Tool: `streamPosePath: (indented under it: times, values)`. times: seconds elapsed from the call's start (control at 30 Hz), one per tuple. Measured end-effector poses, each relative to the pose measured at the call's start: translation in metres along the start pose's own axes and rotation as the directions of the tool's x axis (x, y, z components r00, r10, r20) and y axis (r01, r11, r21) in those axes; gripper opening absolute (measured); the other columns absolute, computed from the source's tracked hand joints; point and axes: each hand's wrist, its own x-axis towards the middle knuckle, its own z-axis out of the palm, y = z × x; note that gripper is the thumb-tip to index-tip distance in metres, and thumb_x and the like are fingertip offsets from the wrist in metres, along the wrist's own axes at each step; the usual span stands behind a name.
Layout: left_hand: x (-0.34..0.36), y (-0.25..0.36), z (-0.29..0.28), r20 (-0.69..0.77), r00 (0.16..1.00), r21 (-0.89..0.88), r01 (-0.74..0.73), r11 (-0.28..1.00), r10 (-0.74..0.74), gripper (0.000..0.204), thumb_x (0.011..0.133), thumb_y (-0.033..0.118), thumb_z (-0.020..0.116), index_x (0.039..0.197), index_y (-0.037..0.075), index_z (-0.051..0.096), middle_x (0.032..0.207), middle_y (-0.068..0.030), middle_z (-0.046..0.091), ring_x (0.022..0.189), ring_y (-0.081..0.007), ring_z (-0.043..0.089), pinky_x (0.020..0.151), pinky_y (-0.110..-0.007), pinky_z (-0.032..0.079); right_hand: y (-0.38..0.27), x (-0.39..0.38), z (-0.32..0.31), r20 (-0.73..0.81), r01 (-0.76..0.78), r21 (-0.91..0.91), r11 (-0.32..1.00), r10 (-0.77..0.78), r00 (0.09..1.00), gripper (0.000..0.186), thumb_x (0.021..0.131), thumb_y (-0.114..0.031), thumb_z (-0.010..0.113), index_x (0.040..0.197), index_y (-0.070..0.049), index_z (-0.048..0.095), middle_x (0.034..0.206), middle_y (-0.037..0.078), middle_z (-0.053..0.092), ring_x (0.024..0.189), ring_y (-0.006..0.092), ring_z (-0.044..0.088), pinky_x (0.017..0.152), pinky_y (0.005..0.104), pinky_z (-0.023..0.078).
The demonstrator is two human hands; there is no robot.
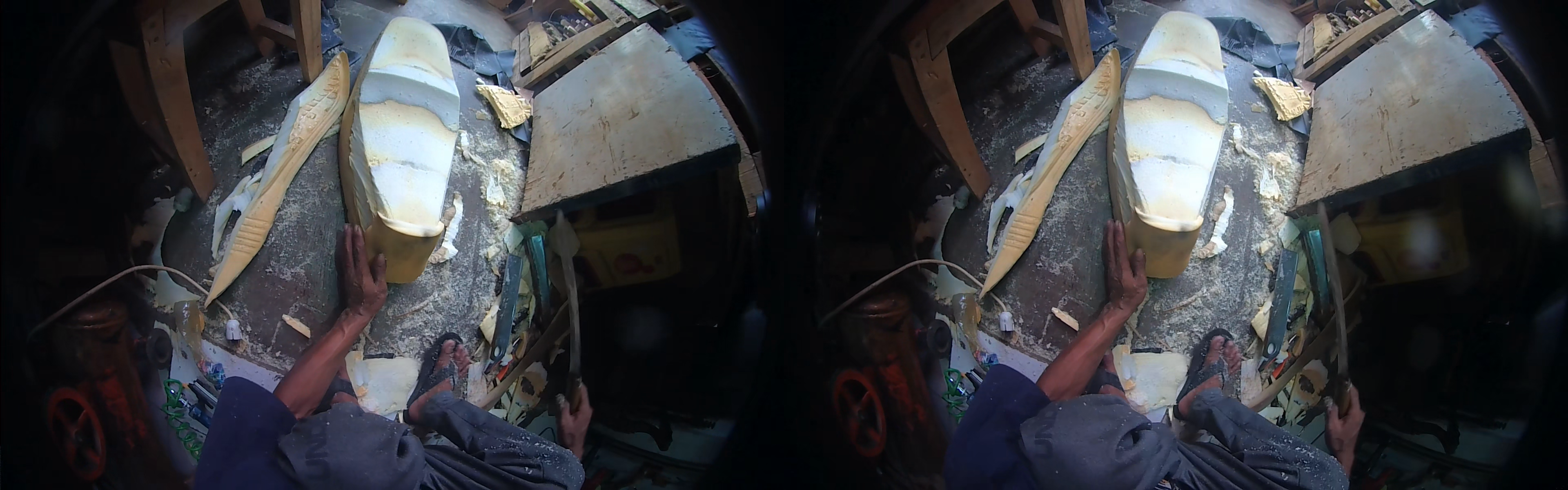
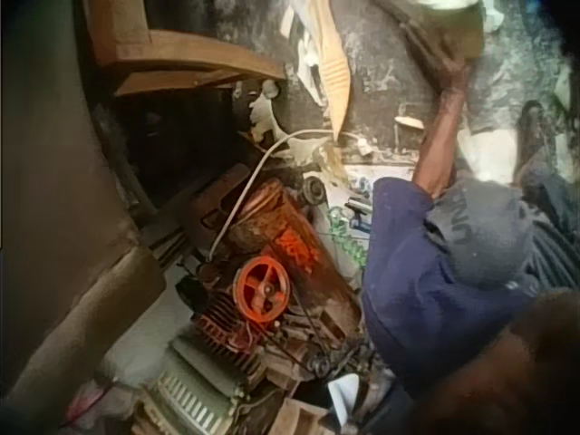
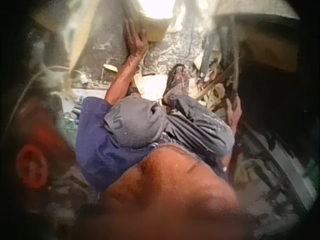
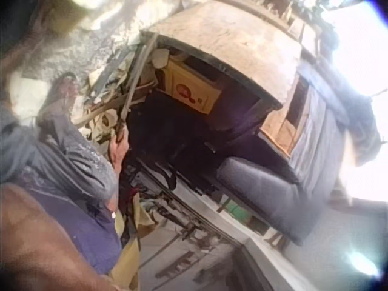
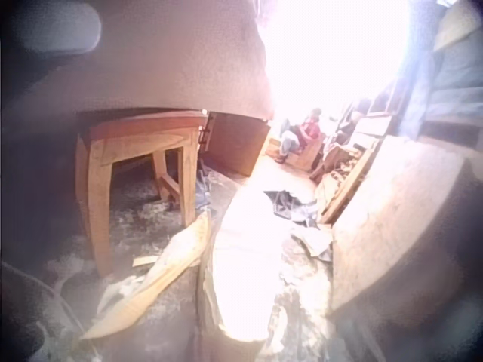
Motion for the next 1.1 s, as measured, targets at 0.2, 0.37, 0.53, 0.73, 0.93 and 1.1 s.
streamPosePath:
  times: [0.2,0.37,0.53,0.73,0.93,1.1]
  values:
    - [0.036,0.028,-0.019,-0.079,0.989,-0.042,-0.125,0.991,0.122,0.071,0.110,0.040,0.051,0.160,-0.006,0.031,0.162,-0.0343,0.033,0.150,-0.0525,0.035,0.124,-0.058,0.031,-0.082,0.056,-0.004,0.191,0.111,-0.040,0.993,-0.101,0.976,0.048,0.094,0.004,0.062,0.142,-0.001,0.058,0.114,0.011,0.075,0.105,0.0135,0.068,0.092,0.0293,0.053]
    - [0.064,0.029,-0.006,-0.023,0.994,-0.217,-0.106,0.970,0.104,0.079,0.106,0.052,0.055,0.157,-0.006,0.039,0.160,-0.0321,0.040,0.149,-0.0486,0.040,0.122,-0.056,0.035,-0.109,0.073,0.038,0.381,-0.199,0.183,0.963,0.118,0.917,0.050,0.099,-0.004,0.065,0.147,-0.004,0.055,0.105,0.003,0.070,0.090,0.0081,0.063,0.084,0.0278,0.054]
    - [0.060,0.026,-0.020,0.023,0.990,-0.046,-0.140,0.989,0.141,0.075,0.107,0.050,0.054,0.161,0.001,0.036,0.165,-0.0325,0.031,0.153,-0.0516,0.031,0.124,-0.059,0.030,-0.112,0.065,0.074,0.478,-0.152,0.316,0.936,-0.019,0.878,0.047,0.103,-0.015,0.063,0.147,-0.003,0.052,0.091,0.001,0.063,0.078,0.0074,0.060,0.067,0.0266,0.052]
    - [0.085,0.024,-0.015,0.120,0.910,0.097,-0.408,0.908,0.397,0.063,0.107,0.050,0.055,0.152,0.007,0.049,0.160,-0.0260,0.041,0.148,-0.0476,0.041,0.119,-0.060,0.038,-0.112,0.055,0.086,0.615,-0.546,0.306,0.779,0.276,0.739,0.044,0.110,-0.039,0.056,0.140,-0.008,0.049,0.086,0.004,0.062,0.057,0.0157,0.064,0.052,0.0296,0.053]
    - [0.072,0.006,0.009,0.002,0.871,-0.001,-0.492,0.871,0.492,0.050,0.106,0.048,0.057,0.136,0.008,0.053,0.147,-0.0228,0.050,0.141,-0.0479,0.048,0.115,-0.062,0.040,-0.126,0.061,0.096,0.676,-0.567,0.479,0.670,0.130,0.725,0.042,0.111,-0.042,0.052,0.136,-0.008,0.050,0.085,0.005,0.062,0.055,0.0177,0.066,0.049,0.0289,0.051]
    - [0.050,-0.010,0.015,-0.064,0.819,0.016,-0.570,0.821,0.570,0.048,0.109,0.049,0.051,0.138,0.010,0.052,0.146,-0.0231,0.052,0.141,-0.0462,0.049,0.114,-0.064,0.041,-0.142,0.068,0.118,0.662,-0.510,0.480,0.714,0.087,0.745,0.043,0.111,-0.043,0.053,0.137,-0.009,0.050,0.085,0.004,0.061,0.055,0.0145,0.062,0.049,0.0291,0.049]
